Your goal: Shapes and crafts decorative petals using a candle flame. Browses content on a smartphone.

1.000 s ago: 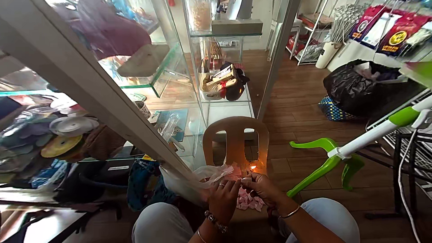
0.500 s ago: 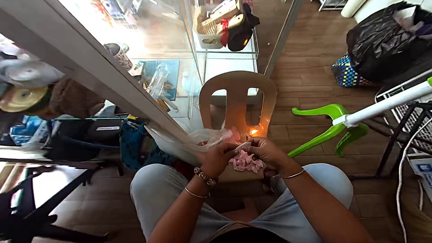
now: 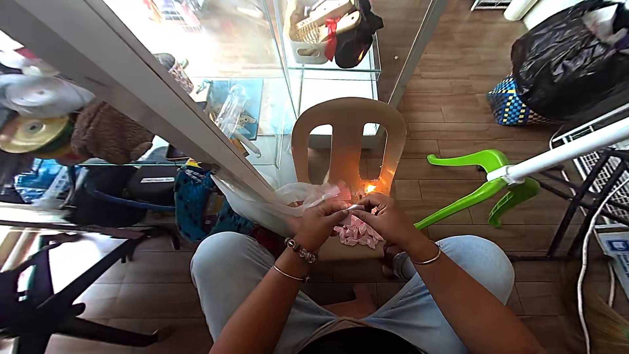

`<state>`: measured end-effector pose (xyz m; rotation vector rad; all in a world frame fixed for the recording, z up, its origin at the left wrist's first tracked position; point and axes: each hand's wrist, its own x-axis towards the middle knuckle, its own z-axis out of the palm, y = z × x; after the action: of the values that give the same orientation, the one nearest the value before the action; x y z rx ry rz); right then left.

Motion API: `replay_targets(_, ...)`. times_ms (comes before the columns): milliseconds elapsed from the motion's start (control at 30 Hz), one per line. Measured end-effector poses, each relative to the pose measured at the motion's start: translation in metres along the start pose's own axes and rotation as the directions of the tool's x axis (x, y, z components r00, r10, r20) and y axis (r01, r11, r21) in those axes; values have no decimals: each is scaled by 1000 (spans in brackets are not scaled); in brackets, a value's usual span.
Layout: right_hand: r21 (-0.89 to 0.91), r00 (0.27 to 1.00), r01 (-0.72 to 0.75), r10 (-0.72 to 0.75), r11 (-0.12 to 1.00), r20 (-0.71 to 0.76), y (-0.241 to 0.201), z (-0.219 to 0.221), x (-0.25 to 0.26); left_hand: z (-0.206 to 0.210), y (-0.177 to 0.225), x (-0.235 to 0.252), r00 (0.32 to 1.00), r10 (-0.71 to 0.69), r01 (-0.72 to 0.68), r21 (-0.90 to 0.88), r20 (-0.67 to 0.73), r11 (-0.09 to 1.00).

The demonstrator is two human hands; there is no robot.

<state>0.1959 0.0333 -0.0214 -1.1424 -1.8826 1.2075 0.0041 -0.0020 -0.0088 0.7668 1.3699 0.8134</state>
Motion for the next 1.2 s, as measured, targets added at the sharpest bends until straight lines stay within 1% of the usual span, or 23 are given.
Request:
replay_targets(33,-110,992,118,-122,987,-37,3,5,-1,2,0,0,999,-45,44,-103,-12,994)
replay_targets(67,-213,975,203,-217,956,-44,5,8,-2,4,1,1,996,-91,87,-207,-12,975)
replay_targets(100,-304,956,265,-291,915,-43,6,11,-3,5,3,1,991,-131,125,-293,-1,948)
replay_targets(167,-428,927,324,-373,844,-32,5,15,-2,4,4,3,983,-180,175,-404,26,898)
replay_targets(300,-538,899,372,-439,757,4,7,16,0,2,5,4,984,-169,175,-480,57,860)
replay_targets(400,-565,895,374,-446,735,11,7,17,1,0,3,4,990,-126,140,-489,63,861)
replay_targets(500,-576,902,366,-432,731,24,5,17,1,0,4,3,994,-89,105,-449,55,887)
replay_targets(567,-512,921,337,-390,790,4,4,16,1,0,3,3,996,-77,89,-431,45,898)
replay_targets(600,-435,941,298,-338,850,-16,2,15,1,1,3,3,997,-74,81,-429,33,899)
replay_targets(667,-210,982,159,-176,965,-65,-3,13,2,2,3,2,997,-72,66,-436,1,897)
replay_targets(733,29,995,-7,10,1000,-96,-10,10,4,4,4,1,998,-61,39,-450,-35,892)
replay_targets(767,144,989,-104,117,984,-87,-12,10,5,4,4,1,997,-53,20,-462,-58,887)
replay_targets(833,325,956,-273,294,906,-18,-17,11,8,5,3,2,994,-45,-10,-487,-101,874)
replay_targets(867,391,934,-336,356,857,25,-19,14,9,5,2,3,992,-41,-21,-493,-115,870)
replay_targets(933,496,898,-415,430,762,91,-22,20,10,6,1,3,990,-33,-40,-498,-138,866)
replay_targets(967,539,885,-434,453,722,106,-23,23,10,6,1,3,990,-23,-51,-495,-142,868)
replay_targets(1033,587,868,-446,487,675,99,-26,27,12,7,2,2,988,-10,-65,-476,-153,877)
replay_targets(1133,620,855,-435,515,653,58,-26,30,14,7,3,0,987,14,-82,-438,-158,895)
replay_targets(1200,628,842,-448,536,636,57,-27,30,16,7,3,0,987,24,-91,-432,-157,897)
